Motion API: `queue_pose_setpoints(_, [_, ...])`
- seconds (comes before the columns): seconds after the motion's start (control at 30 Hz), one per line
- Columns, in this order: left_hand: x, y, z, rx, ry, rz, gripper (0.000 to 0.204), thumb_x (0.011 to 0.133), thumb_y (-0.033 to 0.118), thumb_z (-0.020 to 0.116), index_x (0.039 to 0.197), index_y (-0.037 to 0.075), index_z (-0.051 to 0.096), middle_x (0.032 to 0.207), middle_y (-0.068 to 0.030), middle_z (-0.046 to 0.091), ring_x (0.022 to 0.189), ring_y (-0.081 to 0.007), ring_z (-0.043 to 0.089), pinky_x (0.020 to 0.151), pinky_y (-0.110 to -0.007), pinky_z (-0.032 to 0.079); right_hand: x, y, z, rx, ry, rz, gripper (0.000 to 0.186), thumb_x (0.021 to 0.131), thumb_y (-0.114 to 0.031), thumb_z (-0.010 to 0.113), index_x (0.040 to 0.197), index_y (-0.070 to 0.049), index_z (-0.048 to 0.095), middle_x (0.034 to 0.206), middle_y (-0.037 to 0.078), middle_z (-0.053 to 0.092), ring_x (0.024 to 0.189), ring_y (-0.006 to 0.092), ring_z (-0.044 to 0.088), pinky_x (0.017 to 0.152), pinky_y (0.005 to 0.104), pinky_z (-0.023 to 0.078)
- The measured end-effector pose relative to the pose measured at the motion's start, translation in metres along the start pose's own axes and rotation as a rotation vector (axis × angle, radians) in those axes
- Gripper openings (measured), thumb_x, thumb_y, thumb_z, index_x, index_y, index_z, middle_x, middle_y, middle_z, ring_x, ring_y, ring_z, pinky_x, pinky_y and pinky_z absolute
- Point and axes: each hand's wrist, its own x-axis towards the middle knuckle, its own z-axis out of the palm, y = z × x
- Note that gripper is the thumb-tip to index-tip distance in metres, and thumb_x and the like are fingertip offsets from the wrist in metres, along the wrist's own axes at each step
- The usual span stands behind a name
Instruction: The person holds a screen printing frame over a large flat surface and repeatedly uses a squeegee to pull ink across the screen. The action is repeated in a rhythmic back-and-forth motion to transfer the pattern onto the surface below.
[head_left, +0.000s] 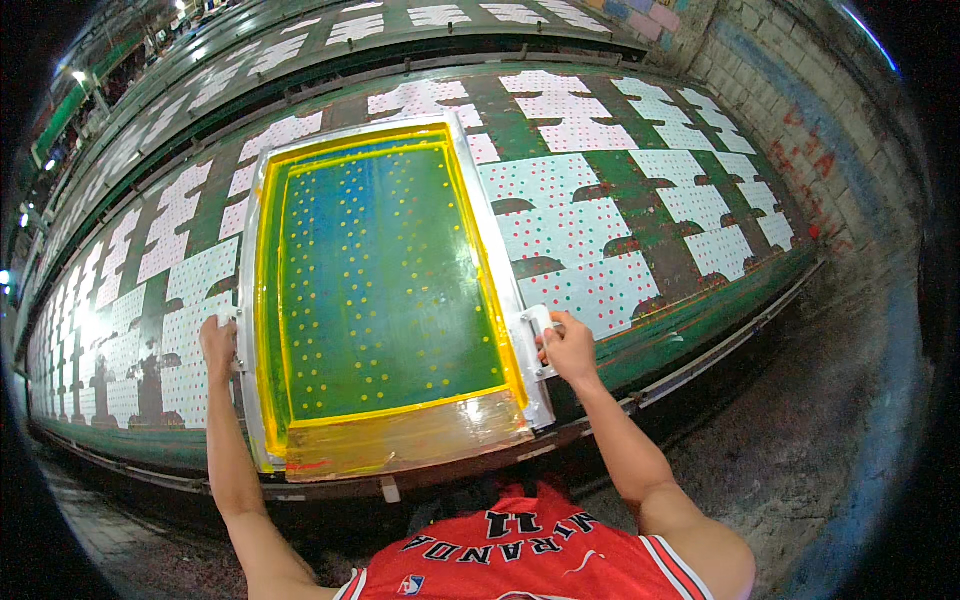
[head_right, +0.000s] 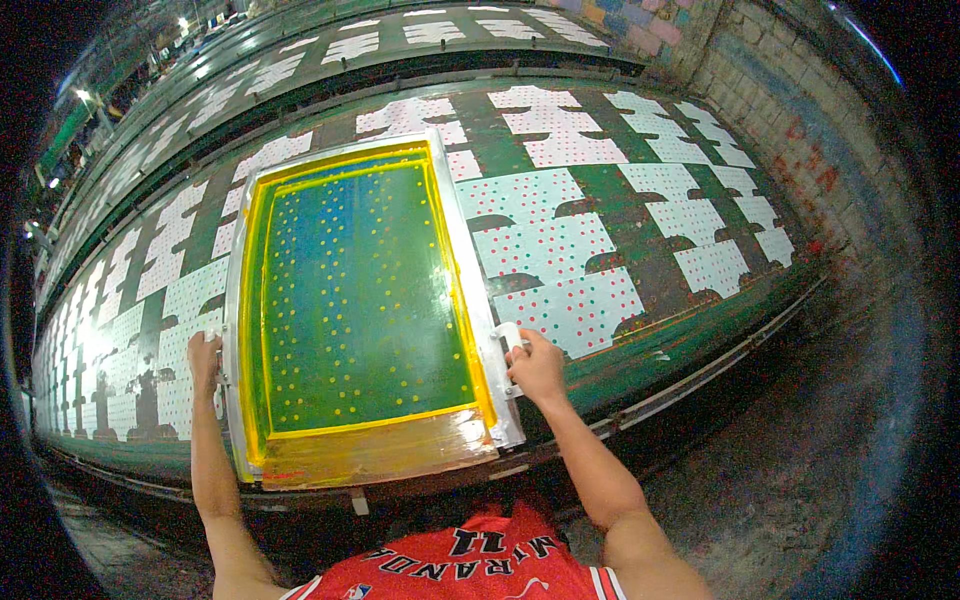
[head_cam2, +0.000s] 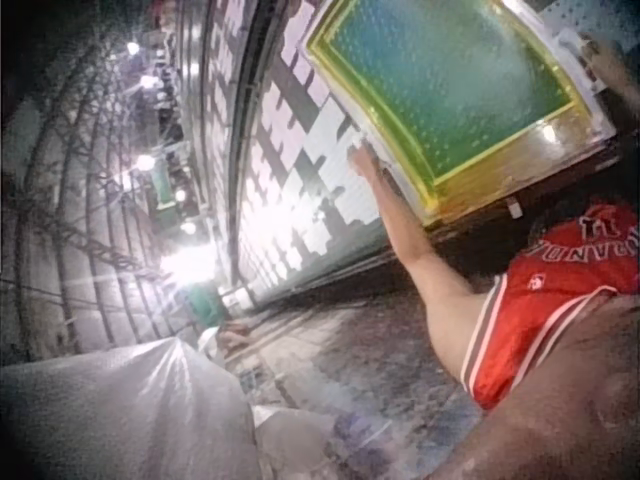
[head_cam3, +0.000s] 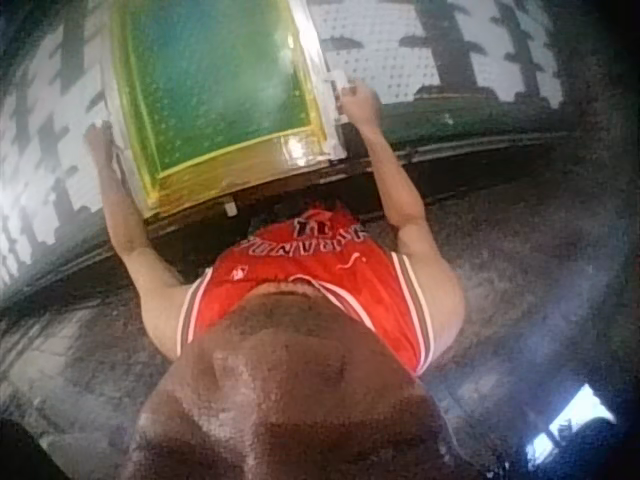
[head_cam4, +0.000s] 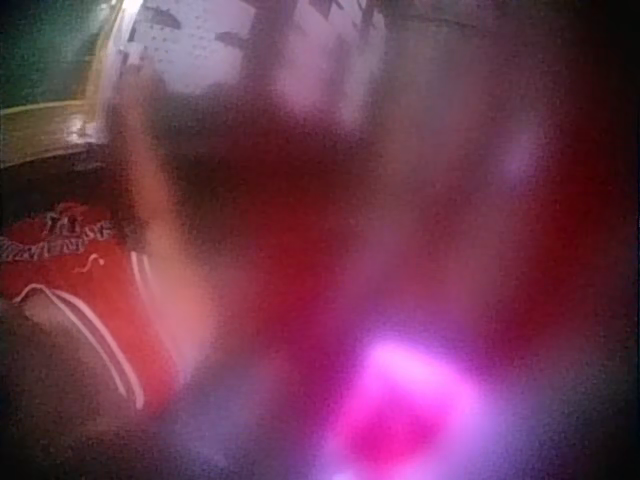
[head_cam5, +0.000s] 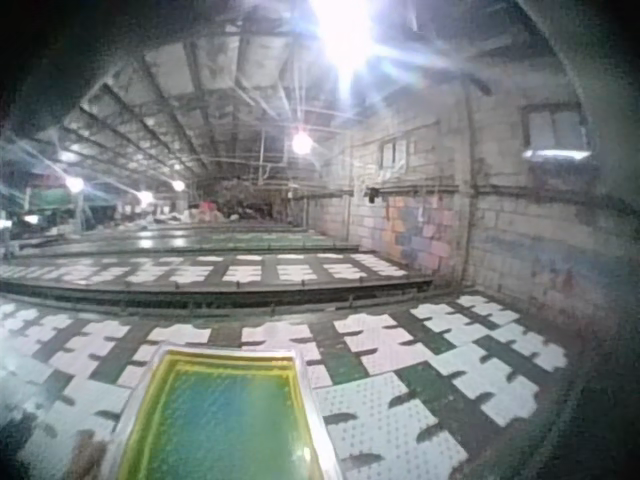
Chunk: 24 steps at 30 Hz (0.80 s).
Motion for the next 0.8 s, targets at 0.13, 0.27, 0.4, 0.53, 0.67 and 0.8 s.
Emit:
queue_pose_setpoints(0.13, [-0.036,0.073,0.044,-0.122,-0.04,0.027,0.019,0.08,0.012,0.067,0.09,-0.004,0.063,0.074,-0.0153,0.062,0.071,-0.0299,0.061,0.068,-0.047,0.046,0.038,0.004,-0.072,-0.069,0.062,-0.032,0.027,0.092,-0.004,0.06,0.118,0.003,0.064,0.08,0.012,0.073,0.055,0.0158,0.068,0.048,0.0316,0.052])
queue_pose_setpoints(0.27, [-0.09,0.145,0.115,-0.115,-0.002,0.07,0.021,0.083,0.012,0.066,0.096,-0.004,0.062,0.084,-0.0183,0.063,0.077,-0.031,0.062,0.071,-0.045,0.048,0.088,0.033,-0.157,-0.118,0.122,-0.037,0.025,0.092,-0.003,0.06,0.116,0.003,0.065,0.078,0.012,0.073,0.054,0.0153,0.067,0.048,0.0315,0.052])
queue_pose_setpoints(0.4, [-0.141,0.202,0.18,-0.164,-0.05,-0.015,0.023,0.084,0.012,0.066,0.1,-0.004,0.061,0.09,-0.0193,0.064,0.079,-0.0327,0.063,0.072,-0.045,0.049,0.129,0.07,-0.23,-0.158,0.171,-0.034,0.024,0.091,-0.001,0.06,0.114,0.004,0.066,0.078,0.012,0.072,0.054,0.0153,0.067,0.048,0.0315,0.053])
queue_pose_setpoints(0.53, [-0.181,0.236,0.235,-0.272,-0.081,-0.049,0.022,0.084,0.011,0.065,0.099,-0.004,0.06,0.092,-0.0182,0.063,0.077,-0.0325,0.062,0.071,-0.044,0.049,0.159,0.105,-0.286,-0.195,0.161,0.008,0.024,0.091,-0.001,0.06,0.114,0.004,0.065,0.077,0.011,0.072,0.054,0.0153,0.067,0.048,0.031,0.053])
queue_pose_setpoints(0.67, [-0.199,0.251,0.259,-0.164,-0.053,-0.009,0.02,0.083,0.01,0.065,0.098,-0.004,0.06,0.091,-0.0145,0.062,0.076,-0.0254,0.061,0.067,-0.04,0.049,0.174,0.13,-0.317,-0.164,0.129,0.052,0.023,0.091,-0.001,0.06,0.113,0.004,0.063,0.076,0.011,0.071,0.052,0.0146,0.066,0.044,0.0299,0.051])
queue_pose_setpoints(0.8, [-0.219,0.266,0.268,-0.223,-0.11,-0.143,0.023,0.083,0.01,0.065,0.101,-0.004,0.062,0.091,-0.0141,0.063,0.08,-0.0251,0.062,0.074,-0.041,0.049,0.178,0.144,-0.338,-0.128,0.115,0.075,0.014,0.093,-0.003,0.063,0.105,0.004,0.062,0.071,0.011,0.07,0.049,0.0152,0.064,0.042,0.0298,0.05])
